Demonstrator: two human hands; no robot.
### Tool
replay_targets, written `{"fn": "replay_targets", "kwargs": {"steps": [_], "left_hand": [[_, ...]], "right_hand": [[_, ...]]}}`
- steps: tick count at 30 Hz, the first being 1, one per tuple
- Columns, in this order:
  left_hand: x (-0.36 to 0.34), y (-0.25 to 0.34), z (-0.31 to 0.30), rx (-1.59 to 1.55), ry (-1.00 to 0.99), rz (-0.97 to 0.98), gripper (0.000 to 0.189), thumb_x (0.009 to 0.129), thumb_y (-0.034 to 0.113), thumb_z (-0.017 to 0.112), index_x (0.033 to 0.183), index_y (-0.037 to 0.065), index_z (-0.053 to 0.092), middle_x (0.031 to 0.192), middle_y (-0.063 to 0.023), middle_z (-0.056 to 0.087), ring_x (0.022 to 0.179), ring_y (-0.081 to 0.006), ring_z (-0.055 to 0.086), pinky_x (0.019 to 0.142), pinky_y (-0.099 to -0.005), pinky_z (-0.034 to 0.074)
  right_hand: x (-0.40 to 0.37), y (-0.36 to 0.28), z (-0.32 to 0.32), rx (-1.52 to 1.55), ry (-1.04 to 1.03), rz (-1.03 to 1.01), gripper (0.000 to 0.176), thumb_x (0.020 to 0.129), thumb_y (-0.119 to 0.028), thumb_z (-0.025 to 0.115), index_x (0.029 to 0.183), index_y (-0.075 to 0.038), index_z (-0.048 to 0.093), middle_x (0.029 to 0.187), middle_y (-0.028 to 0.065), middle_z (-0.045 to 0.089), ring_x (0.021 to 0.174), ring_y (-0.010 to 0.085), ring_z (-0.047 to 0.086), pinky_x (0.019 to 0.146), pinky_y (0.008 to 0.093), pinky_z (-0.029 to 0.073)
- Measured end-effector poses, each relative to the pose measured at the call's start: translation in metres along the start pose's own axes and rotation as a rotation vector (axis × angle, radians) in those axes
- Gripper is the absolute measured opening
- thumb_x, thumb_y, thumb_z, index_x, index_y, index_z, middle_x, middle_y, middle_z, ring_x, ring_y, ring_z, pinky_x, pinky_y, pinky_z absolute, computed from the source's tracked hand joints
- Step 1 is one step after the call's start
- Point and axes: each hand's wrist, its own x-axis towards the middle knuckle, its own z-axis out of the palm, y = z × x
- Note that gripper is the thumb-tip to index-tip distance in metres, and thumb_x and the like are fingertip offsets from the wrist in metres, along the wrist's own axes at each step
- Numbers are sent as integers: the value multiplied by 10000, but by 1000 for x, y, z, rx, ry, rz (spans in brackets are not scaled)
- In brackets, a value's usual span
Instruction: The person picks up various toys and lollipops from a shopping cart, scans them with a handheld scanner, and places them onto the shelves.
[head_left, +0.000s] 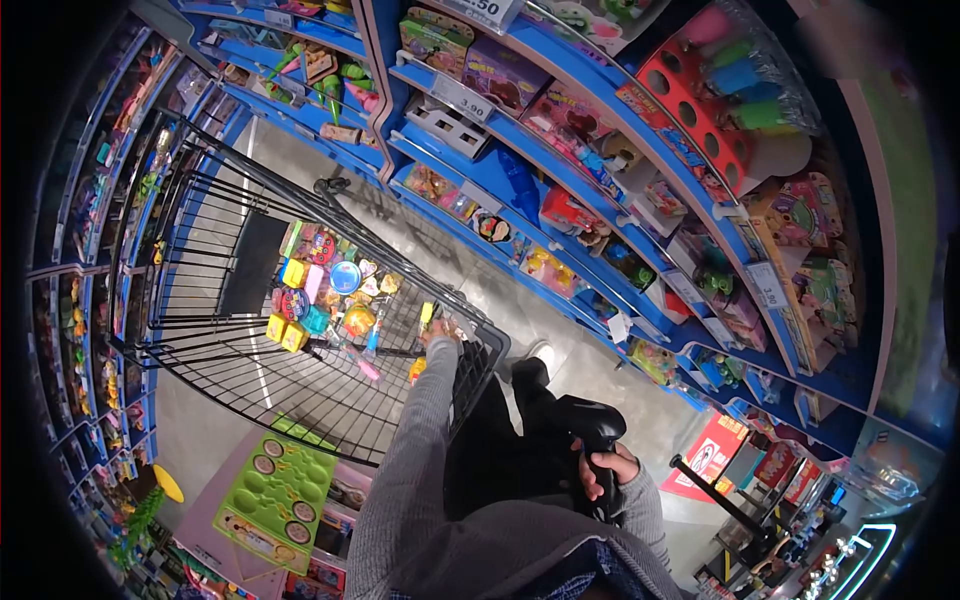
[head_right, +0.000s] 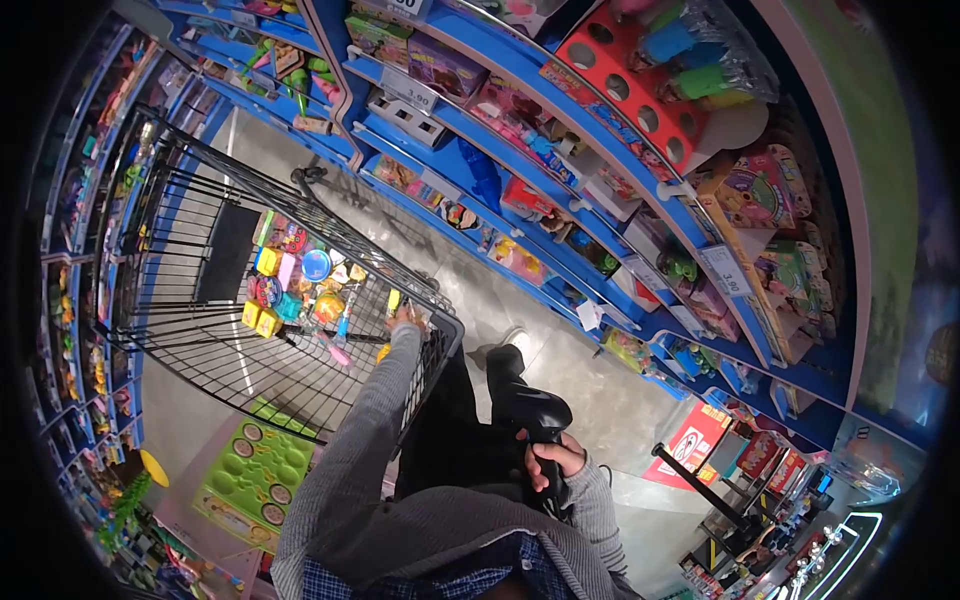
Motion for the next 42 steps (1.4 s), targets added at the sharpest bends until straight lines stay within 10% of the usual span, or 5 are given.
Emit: {"fn": "replay_targets", "kwargs": {"steps": [3,23,30,36,42], "left_hand": [[-21,17,-34,518,-227,488,281,657,202,642,872,85,502,946,-165,456,790,-257,510,707,-329,435],[40,-9,-32,591,-440,482,306,842,384,329,914,136,492,955,-43,553,894,-175,505,796,-338,336],[53,0,-67,-354,-175,286,192,704,85,601,874,30,531,763,-91,542,687,-185,515,595,-291,437],[30,10,-108,-84,20,285,335,644,167,680,941,78,552,765,-108,538,697,-189,526,623,-288,444],[93,-32,-76,-1573,-1008,163,259,748,259,504,931,76,516,728,-50,517,638,-208,506,574,-343,426]], "right_hand": [[0,-2,2,6,6,1,371,782,-154,471,1067,55,359,569,98,469,408,171,467,395,291,427],[4,-3,4,-52,-76,-30,341,786,-148,464,1062,32,374,581,106,472,408,175,458,411,301,434],[10,-7,5,-83,-114,-25,359,779,-163,477,1060,39,379,581,102,469,414,174,457,416,302,433],[15,-13,2,-128,-167,-17,346,785,-164,476,1054,38,395,582,107,477,415,176,459,416,307,434],[11,-31,-9,-183,-238,-26,333,787,-156,477,1048,33,394,580,115,478,415,179,463,416,311,434]]}}
